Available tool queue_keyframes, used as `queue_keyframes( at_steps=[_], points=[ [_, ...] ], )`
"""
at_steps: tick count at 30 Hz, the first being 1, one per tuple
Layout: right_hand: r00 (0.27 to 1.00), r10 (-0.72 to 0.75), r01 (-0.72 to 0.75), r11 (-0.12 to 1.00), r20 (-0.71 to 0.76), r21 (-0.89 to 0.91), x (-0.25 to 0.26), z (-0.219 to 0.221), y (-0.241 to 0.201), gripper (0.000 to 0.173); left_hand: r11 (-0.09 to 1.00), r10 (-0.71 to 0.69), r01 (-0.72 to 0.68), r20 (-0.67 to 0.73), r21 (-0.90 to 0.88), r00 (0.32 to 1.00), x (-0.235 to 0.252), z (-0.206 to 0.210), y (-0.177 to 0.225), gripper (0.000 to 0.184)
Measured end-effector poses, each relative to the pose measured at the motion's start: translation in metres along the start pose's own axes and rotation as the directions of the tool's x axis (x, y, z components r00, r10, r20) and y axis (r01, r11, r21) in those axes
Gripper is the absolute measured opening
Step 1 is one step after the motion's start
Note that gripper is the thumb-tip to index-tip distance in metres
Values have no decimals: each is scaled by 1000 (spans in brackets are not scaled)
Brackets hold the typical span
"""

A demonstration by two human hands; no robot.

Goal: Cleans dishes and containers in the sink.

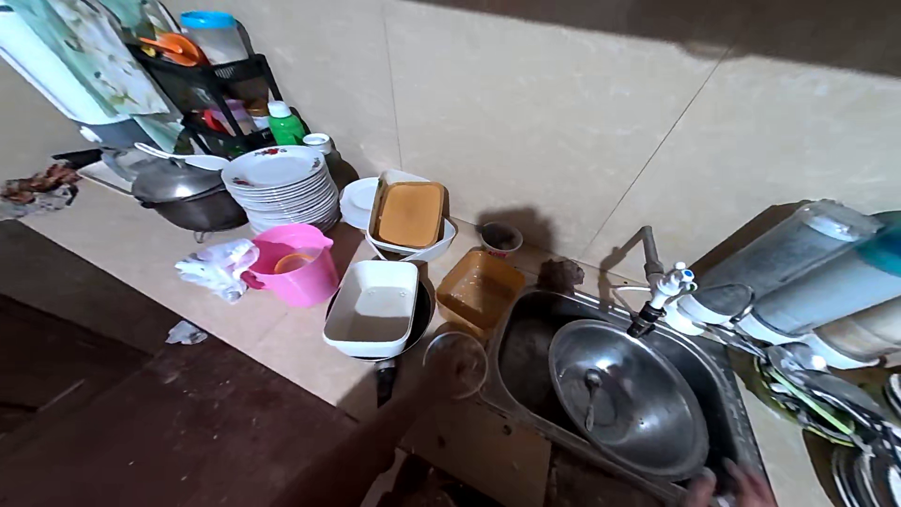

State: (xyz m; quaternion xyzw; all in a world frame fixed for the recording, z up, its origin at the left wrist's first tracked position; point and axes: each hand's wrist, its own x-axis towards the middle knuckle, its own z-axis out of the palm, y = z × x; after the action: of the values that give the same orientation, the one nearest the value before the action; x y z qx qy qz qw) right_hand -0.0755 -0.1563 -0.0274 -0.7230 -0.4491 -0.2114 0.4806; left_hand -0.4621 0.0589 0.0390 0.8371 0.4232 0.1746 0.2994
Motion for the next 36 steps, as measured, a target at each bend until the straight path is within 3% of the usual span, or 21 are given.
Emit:
queue_keyframes(
  at_steps=[3,6,9,12,13,14,16,19,22,24,27,29,33,36],
  points=[
    [990,-102,84,983,103,162,-5,45,-26,33,986,23,-34,68,161,997,1,-7,-2,31],
    [975,-53,-15,954,216,301,-19,84,-45,33,973,72,-61,-46,221,996,6,-1,-4,26],
    [887,164,-255,954,432,160,-31,91,-72,29,984,102,-63,-237,168,966,4,-8,6,28],
    [868,89,-140,988,489,68,-34,92,-74,28,967,173,-64,-448,248,877,-7,-51,13,27],
    [867,85,-132,989,490,62,-36,92,-72,27,961,137,-1,-472,278,871,-11,-71,9,25],
    [867,104,-147,988,488,51,-37,92,-71,26,952,18,116,-430,283,902,-15,-91,5,27],
    [864,151,-194,980,480,41,-35,90,-73,24,892,-290,340,-200,300,936,-16,-121,-12,38],
    [884,149,-195,979,443,61,-33,93,-75,22,863,-448,393,117,318,887,-16,-130,-37,49],
    [870,153,-193,981,469,38,-33,93,-76,23,894,-442,406,223,189,869,-28,-127,-44,66],
    [873,124,-161,986,472,39,-32,94,-76,22,920,-388,350,285,176,877,-34,-122,-50,66],
    [858,123,-172,984,499,52,-32,95,-75,21,872,-378,225,304,435,874,-33,-107,-50,58],
    [840,147,-223,971,522,84,-29,94,-75,21,860,-339,171,287,481,896,-32,-104,-48,47],
    [883,127,-302,891,451,340,-20,87,-88,23,849,-329,179,231,497,916,-39,-128,-8,43],
    [884,31,-311,784,467,537,-2,79,-131,25,864,-155,54,161,501,975,-38,-128,41,37]
  ],
)
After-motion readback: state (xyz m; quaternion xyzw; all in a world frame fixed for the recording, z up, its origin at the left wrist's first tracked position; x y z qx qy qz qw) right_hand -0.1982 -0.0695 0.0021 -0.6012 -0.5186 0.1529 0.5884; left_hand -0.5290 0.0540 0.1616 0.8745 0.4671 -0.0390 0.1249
